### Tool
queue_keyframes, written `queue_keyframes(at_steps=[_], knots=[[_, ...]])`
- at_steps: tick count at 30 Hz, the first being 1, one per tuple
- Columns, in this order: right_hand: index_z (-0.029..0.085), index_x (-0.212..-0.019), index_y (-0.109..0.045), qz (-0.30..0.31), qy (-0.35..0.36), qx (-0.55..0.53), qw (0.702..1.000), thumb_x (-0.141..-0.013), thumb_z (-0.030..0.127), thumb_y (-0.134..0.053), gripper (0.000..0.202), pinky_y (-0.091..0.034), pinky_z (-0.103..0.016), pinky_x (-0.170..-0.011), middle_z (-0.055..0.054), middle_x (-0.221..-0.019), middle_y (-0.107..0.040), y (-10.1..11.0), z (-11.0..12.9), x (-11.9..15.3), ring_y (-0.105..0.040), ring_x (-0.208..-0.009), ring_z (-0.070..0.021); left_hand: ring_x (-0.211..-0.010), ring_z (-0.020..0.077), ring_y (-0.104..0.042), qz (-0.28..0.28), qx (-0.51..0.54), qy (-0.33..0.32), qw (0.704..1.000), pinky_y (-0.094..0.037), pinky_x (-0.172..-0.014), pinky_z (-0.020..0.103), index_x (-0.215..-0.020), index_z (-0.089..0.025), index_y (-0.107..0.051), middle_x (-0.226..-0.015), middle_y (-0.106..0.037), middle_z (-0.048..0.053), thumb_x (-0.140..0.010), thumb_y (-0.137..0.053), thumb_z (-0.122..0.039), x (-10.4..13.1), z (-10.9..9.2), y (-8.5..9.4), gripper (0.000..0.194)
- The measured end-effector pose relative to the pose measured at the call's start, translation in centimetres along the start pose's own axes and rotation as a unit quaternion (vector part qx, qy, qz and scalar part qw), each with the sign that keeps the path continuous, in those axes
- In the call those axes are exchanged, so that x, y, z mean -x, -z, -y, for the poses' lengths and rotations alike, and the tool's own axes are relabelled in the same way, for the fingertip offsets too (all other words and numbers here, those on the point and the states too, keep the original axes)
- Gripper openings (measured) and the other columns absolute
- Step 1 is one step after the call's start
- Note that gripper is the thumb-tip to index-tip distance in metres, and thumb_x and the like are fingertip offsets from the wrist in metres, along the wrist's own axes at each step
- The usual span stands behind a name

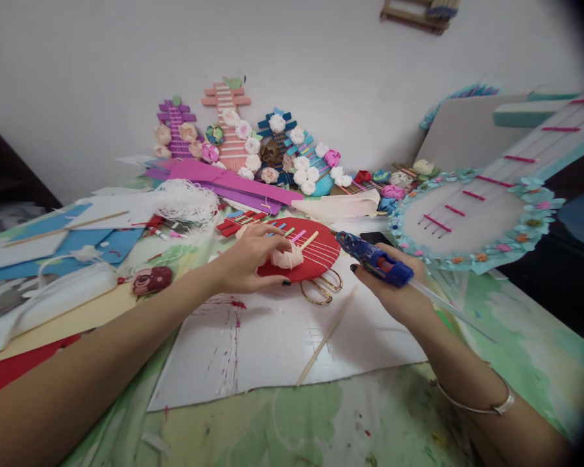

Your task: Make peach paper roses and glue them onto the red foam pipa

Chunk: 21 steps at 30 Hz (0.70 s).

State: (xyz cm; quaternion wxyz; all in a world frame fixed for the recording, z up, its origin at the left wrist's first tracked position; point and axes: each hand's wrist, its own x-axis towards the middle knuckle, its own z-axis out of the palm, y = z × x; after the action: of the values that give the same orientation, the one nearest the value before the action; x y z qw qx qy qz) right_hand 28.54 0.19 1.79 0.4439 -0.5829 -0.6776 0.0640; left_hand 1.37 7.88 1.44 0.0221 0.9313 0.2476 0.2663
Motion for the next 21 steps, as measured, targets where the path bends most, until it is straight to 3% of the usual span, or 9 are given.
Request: queue_keyframes(at_steps=[5,9,14,18,21], knots=[[0.022,-0.063,-0.047,0.004,-0.002,-0.001,1.000,-0.067,0.032,-0.064,0.020,-0.033,-0.024,-0.051,0.006,-0.056,-0.041,0.1,0.2,0.0,-0.035,-0.053,-0.0111,-0.104,0.0251,-0.055,-0.058,0.029,0.029,0.998,-0.040,-0.095,0.044,-0.105,-0.017,-0.054,-0.105,-0.064,0.009,-0.077,-0.060,-0.025,-0.5,-0.7,0.1,0.029],[0.023,-0.063,-0.047,0.005,0.000,0.006,1.000,-0.067,0.033,-0.063,0.019,-0.034,-0.024,-0.052,0.006,-0.055,-0.041,0.1,0.3,0.0,-0.036,-0.052,-0.0112,-0.098,0.0238,-0.057,-0.060,0.031,0.061,0.996,-0.043,-0.089,0.041,-0.105,-0.017,-0.052,-0.102,-0.064,0.008,-0.077,-0.059,-0.023,-0.7,-1.1,0.1,0.030],[0.023,-0.064,-0.048,0.007,0.000,0.012,1.000,-0.067,0.033,-0.063,0.019,-0.033,-0.024,-0.051,0.005,-0.056,-0.042,0.0,0.2,-0.1,-0.036,-0.052,-0.0112,-0.106,0.0250,-0.056,-0.077,0.051,0.048,0.995,-0.043,-0.093,0.041,-0.109,-0.018,-0.051,-0.109,-0.063,0.009,-0.076,-0.059,-0.024,-0.5,-1.1,0.1,0.035],[0.023,-0.065,-0.050,-0.003,-0.009,-0.001,1.000,-0.067,0.032,-0.064,0.017,-0.034,-0.024,-0.052,0.006,-0.057,-0.044,-0.2,0.0,-0.1,-0.038,-0.053,-0.0111,-0.110,0.0247,-0.055,-0.140,0.090,0.078,0.983,-0.042,-0.097,0.039,-0.112,-0.018,-0.052,-0.115,-0.060,0.009,-0.078,-0.056,-0.025,-0.2,-0.8,0.3,0.035],[0.022,-0.067,-0.052,0.000,-0.025,-0.016,1.000,-0.067,0.036,-0.064,0.018,-0.035,-0.024,-0.051,0.005,-0.058,-0.050,-0.5,-0.3,-0.2,-0.043,-0.053,-0.0115,-0.107,0.0239,-0.056,-0.229,0.090,0.137,0.959,-0.043,-0.097,0.040,-0.105,-0.019,-0.055,-0.110,-0.061,0.007,-0.075,-0.054,-0.023,0.0,0.2,0.5,0.030]])
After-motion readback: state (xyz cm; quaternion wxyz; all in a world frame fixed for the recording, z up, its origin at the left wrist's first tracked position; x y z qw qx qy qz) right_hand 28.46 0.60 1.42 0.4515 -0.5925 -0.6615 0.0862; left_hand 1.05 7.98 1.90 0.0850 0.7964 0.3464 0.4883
